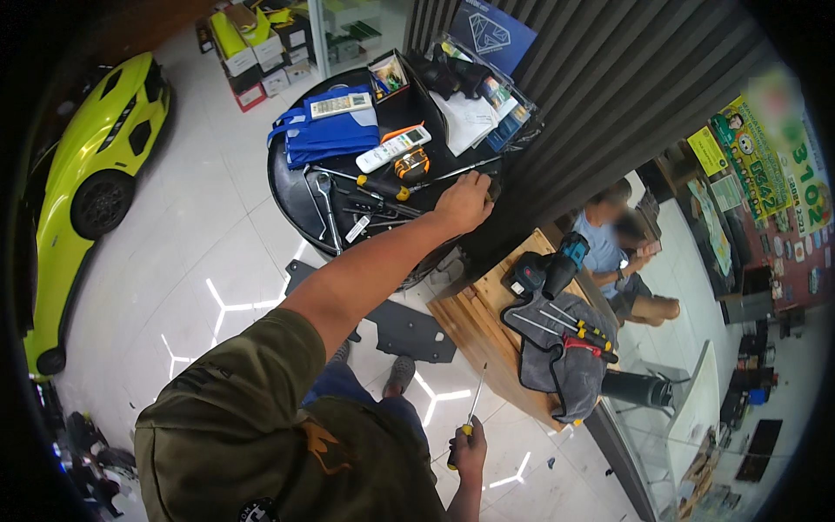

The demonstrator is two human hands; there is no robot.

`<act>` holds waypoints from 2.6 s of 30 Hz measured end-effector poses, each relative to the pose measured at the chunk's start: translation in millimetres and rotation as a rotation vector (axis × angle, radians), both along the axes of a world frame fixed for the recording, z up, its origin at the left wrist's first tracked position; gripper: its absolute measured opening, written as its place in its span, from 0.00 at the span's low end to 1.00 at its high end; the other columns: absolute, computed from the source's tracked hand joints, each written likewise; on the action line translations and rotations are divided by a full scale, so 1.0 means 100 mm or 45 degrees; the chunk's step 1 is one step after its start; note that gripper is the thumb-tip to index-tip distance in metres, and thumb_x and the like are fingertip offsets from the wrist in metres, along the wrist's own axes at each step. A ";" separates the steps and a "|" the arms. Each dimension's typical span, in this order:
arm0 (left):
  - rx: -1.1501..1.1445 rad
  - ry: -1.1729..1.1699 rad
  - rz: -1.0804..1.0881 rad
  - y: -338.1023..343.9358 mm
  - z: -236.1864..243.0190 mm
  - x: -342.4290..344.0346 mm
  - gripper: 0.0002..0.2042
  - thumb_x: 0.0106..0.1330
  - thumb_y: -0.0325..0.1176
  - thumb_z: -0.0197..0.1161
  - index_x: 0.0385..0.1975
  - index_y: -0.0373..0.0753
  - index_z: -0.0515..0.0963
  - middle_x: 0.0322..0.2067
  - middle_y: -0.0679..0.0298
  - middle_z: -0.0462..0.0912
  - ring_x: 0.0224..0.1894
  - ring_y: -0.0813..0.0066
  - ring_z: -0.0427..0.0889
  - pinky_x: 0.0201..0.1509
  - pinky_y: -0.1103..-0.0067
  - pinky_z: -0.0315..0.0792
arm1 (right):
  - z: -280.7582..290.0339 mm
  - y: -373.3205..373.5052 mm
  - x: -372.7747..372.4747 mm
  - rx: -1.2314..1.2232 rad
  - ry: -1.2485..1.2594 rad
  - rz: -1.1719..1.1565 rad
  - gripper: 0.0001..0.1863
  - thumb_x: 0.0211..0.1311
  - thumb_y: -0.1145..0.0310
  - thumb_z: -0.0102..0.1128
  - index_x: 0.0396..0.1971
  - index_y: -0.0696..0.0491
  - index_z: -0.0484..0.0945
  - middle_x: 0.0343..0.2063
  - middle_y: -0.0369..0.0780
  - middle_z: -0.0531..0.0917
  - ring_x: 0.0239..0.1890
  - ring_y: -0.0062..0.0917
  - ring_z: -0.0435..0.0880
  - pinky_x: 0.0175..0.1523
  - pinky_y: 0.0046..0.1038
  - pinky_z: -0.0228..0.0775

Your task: The person kneels under a white car and removes a black plastic wheel arch liner using a screwdriver and a cordless drill. They detach fasteners, pull the liner away from the wheel well, and place it on the floor.

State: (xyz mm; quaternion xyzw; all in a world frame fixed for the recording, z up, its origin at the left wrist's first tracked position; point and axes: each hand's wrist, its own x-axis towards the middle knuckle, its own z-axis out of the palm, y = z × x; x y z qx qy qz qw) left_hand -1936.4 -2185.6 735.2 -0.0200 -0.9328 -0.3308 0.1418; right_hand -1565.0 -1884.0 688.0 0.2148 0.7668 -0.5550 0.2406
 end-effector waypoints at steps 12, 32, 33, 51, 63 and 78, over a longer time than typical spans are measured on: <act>0.567 -0.038 -0.415 -0.59 -0.19 1.77 0.13 0.63 0.36 0.59 0.41 0.34 0.72 0.37 0.52 0.75 0.37 0.59 0.78 0.40 0.69 0.72 | 0.24 -1.43 -0.15 -0.152 0.282 -0.092 0.25 0.60 0.78 0.49 0.59 0.62 0.59 0.31 0.39 0.74 0.28 0.21 0.76 0.33 0.24 0.73; 1.770 -0.467 0.468 -2.46 -0.16 3.42 0.12 0.70 0.37 0.49 0.34 0.34 0.72 0.24 0.63 0.75 0.28 0.76 0.76 0.36 0.78 0.72 | 0.80 -3.78 -2.38 0.352 1.270 1.093 0.16 0.59 0.71 0.54 0.48 0.57 0.75 0.40 0.51 0.79 0.42 0.43 0.79 0.50 0.37 0.70; 1.778 -0.449 0.468 -2.51 -0.17 3.52 0.12 0.70 0.37 0.49 0.33 0.34 0.72 0.24 0.63 0.75 0.27 0.77 0.75 0.34 0.78 0.71 | 0.77 -3.84 -2.71 0.536 1.358 1.026 0.16 0.60 0.71 0.52 0.48 0.58 0.75 0.41 0.52 0.78 0.45 0.45 0.77 0.52 0.39 0.68; 1.588 -0.607 0.289 -2.25 -0.19 3.76 0.17 0.72 0.40 0.46 0.38 0.31 0.74 0.19 0.64 0.75 0.22 0.77 0.74 0.29 0.81 0.70 | 1.00 -3.10 -1.69 0.007 0.655 0.710 0.16 0.55 0.69 0.58 0.42 0.57 0.69 0.33 0.45 0.76 0.40 0.33 0.78 0.46 0.34 0.68; 1.060 -1.386 -0.997 0.24 0.14 2.89 0.26 0.74 0.47 0.40 0.66 0.39 0.56 0.61 0.59 0.65 0.60 0.66 0.68 0.61 0.71 0.67 | 0.62 -1.38 0.26 0.055 0.452 -0.221 0.17 0.56 0.70 0.59 0.41 0.58 0.64 0.31 0.49 0.78 0.32 0.34 0.80 0.37 0.30 0.71; -0.549 0.170 -0.003 0.53 0.71 0.63 0.36 0.55 0.41 0.66 0.61 0.33 0.59 0.57 0.39 0.63 0.57 0.41 0.66 0.61 0.61 0.63 | 0.60 1.43 1.87 -0.638 0.354 -1.092 0.17 0.52 0.79 0.50 0.44 0.54 0.63 0.35 0.43 0.75 0.35 0.36 0.82 0.43 0.40 0.77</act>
